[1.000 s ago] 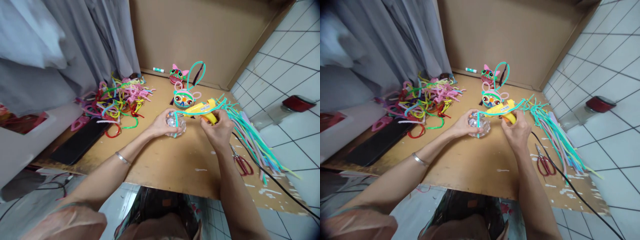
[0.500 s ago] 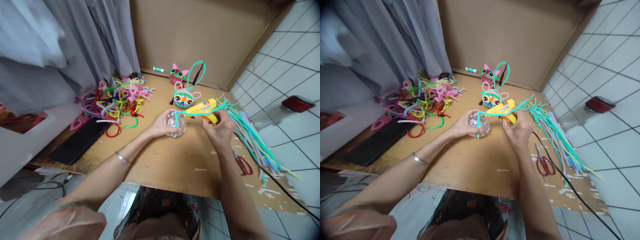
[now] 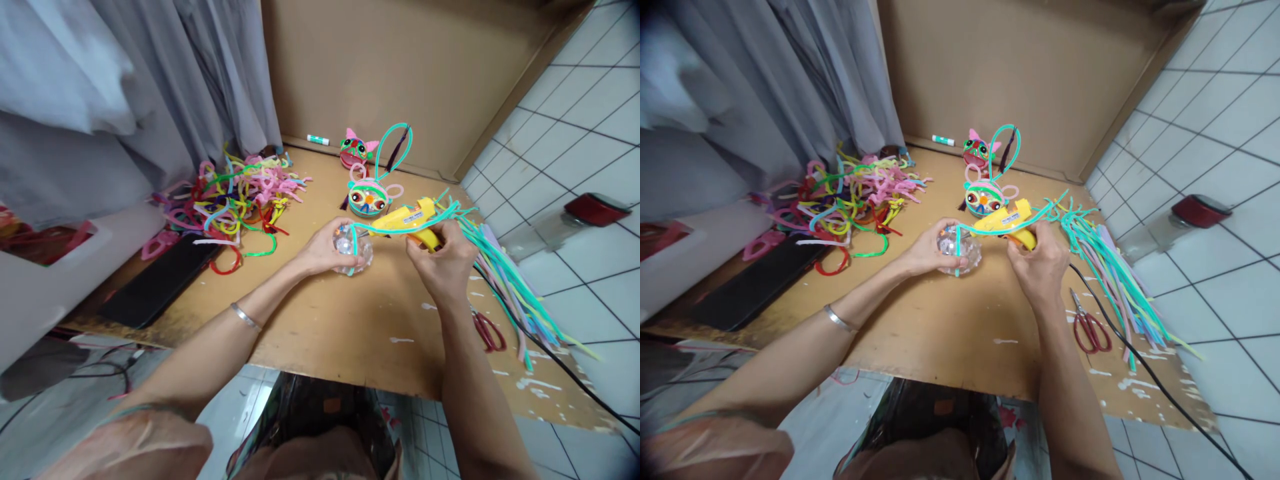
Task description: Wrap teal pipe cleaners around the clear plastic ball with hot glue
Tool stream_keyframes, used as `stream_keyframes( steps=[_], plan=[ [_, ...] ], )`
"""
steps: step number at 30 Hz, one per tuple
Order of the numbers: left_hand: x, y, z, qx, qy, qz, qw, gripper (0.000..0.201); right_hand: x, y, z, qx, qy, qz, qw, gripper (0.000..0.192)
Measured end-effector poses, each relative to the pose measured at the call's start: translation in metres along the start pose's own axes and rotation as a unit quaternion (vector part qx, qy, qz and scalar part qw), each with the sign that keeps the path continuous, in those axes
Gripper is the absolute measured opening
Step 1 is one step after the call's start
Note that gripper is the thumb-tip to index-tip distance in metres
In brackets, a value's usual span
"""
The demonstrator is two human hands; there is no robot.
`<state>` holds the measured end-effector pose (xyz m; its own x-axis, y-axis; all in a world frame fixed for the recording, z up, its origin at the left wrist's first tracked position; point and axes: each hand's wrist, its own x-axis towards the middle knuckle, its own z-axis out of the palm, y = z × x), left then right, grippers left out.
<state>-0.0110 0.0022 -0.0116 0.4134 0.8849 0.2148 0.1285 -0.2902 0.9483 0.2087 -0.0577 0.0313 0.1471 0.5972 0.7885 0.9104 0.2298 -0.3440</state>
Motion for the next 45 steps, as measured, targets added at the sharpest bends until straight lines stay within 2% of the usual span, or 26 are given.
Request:
stream_keyframes(
  steps=[7,14,23,30,38,42,45],
  plan=[
    [-0.001,0.004,0.001,0.009,-0.003,-0.008,1.0,0.07,0.0,0.001,0.0,-0.005,0.004,-0.002,1.0,0.017],
    [-0.001,0.001,0.0,0.004,-0.001,-0.002,1.0,0.071,0.0,0.003,-0.002,0.0,-0.021,0.009,1.0,0.016],
    [0.0,-0.001,0.0,0.024,-0.001,0.004,1.0,0.073,0.0,0.0,-0.003,0.001,-0.016,0.007,1.0,0.015],
    [-0.001,0.001,0.0,0.001,0.001,-0.001,1.0,0.071,0.001,0.001,-0.002,-0.003,-0.009,0.01,1.0,0.016],
    [0.0,-0.001,-0.001,0.025,0.003,-0.002,1.0,0.071,0.001,0.0,0.004,0.017,-0.012,0.073,0.997,0.023],
    [0.0,-0.003,-0.001,0.019,-0.001,-0.005,1.0,0.074,0.003,0.017,0.013,0.06,-0.056,0.154,0.985,0.032],
    [0.001,-0.003,-0.002,0.0,0.003,-0.009,1.0,0.073,0.002,0.036,0.023,0.049,-0.099,0.225,0.968,0.032]
  ],
)
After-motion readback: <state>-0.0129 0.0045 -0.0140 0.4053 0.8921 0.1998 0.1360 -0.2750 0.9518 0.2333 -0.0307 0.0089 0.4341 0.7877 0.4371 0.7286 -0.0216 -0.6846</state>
